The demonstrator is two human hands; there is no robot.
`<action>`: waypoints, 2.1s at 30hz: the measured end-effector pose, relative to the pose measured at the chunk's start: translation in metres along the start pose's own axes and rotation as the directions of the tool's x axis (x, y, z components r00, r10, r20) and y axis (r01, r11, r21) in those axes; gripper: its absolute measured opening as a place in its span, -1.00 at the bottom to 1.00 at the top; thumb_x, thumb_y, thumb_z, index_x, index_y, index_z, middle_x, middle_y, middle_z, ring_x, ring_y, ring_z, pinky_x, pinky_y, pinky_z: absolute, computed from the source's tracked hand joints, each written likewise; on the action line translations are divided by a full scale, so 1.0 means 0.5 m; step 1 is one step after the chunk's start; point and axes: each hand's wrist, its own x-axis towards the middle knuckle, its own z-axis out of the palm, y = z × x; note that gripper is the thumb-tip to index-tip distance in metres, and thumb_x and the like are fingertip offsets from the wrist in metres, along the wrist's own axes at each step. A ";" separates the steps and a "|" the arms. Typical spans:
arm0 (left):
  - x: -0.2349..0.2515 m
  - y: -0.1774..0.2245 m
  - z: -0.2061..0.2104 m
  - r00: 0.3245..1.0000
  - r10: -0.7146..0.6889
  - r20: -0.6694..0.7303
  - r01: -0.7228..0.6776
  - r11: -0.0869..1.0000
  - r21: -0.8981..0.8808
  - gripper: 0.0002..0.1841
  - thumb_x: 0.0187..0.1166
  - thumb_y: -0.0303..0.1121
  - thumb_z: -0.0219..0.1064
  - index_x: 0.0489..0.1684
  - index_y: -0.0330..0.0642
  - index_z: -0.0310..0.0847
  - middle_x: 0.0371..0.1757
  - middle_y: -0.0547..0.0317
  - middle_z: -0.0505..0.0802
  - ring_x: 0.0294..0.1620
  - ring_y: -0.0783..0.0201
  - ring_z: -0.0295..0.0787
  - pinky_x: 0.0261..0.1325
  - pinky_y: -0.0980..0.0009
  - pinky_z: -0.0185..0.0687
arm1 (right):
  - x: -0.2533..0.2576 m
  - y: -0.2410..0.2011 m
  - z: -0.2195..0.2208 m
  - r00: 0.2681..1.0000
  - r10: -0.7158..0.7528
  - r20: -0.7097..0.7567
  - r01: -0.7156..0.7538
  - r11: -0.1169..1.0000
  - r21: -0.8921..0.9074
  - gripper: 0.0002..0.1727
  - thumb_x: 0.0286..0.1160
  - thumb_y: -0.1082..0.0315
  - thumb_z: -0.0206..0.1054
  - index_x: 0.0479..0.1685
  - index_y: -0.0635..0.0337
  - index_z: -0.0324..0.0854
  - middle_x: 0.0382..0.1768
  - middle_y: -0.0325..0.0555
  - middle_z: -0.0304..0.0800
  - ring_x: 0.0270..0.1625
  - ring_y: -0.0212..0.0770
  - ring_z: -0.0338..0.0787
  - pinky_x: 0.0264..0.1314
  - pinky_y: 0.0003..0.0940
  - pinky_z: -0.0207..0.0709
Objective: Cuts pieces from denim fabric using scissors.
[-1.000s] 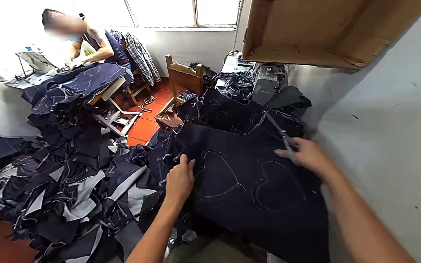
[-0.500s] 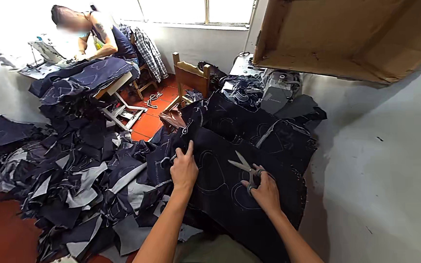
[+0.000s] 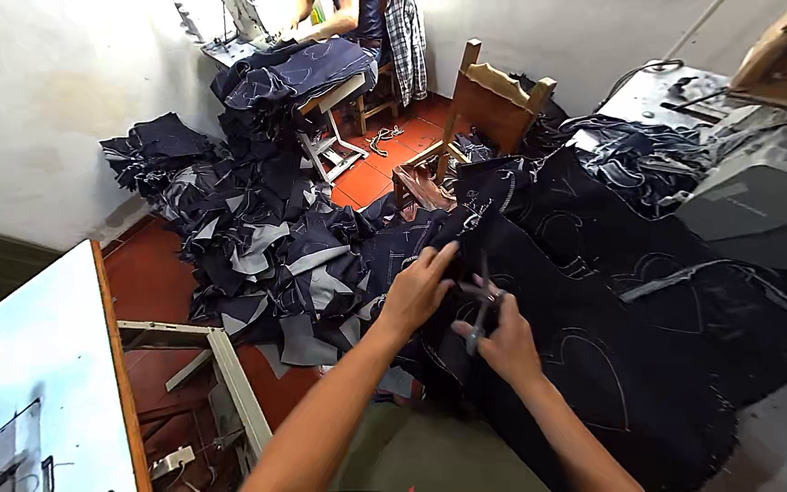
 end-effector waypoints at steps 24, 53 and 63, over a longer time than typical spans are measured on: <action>-0.192 -0.198 -0.131 0.584 -0.132 0.801 0.072 0.991 0.110 -0.58 0.46 -0.28 0.46 0.27 -0.21 0.62 0.06 -0.27 0.84 0.19 -0.29 0.77 0.26 -0.34 0.57 | 0.012 -0.171 -0.152 0.671 0.425 0.607 -0.225 0.898 -0.379 -0.49 0.44 -0.09 0.51 -0.10 0.24 0.68 -0.44 -0.06 0.79 -0.37 -0.10 0.81 -0.15 0.00 0.72; -0.115 0.027 -0.527 0.997 0.025 0.069 0.034 0.674 -0.738 -0.73 0.54 -0.11 0.39 0.15 0.27 0.81 -0.07 0.47 0.93 -0.14 0.59 0.85 -0.08 0.59 0.81 | -0.219 -0.163 -0.116 0.994 -0.096 0.059 0.015 0.635 0.772 -0.64 0.26 0.05 0.65 0.04 -0.32 0.72 -0.19 -0.69 0.81 -0.16 -0.73 0.74 -0.09 -0.71 0.66; 0.038 0.132 -0.061 0.983 -0.065 0.172 0.063 0.998 0.018 -0.46 0.72 0.05 0.25 0.14 -0.39 0.58 -0.41 -0.19 0.81 -0.31 -0.20 0.85 -0.20 -0.21 0.74 | -0.105 -0.011 -0.512 0.758 0.606 -0.239 -0.650 0.727 -0.219 -0.56 0.36 0.16 0.64 -0.09 0.38 0.66 -0.41 0.21 0.67 -0.32 0.15 0.66 -0.22 0.25 0.51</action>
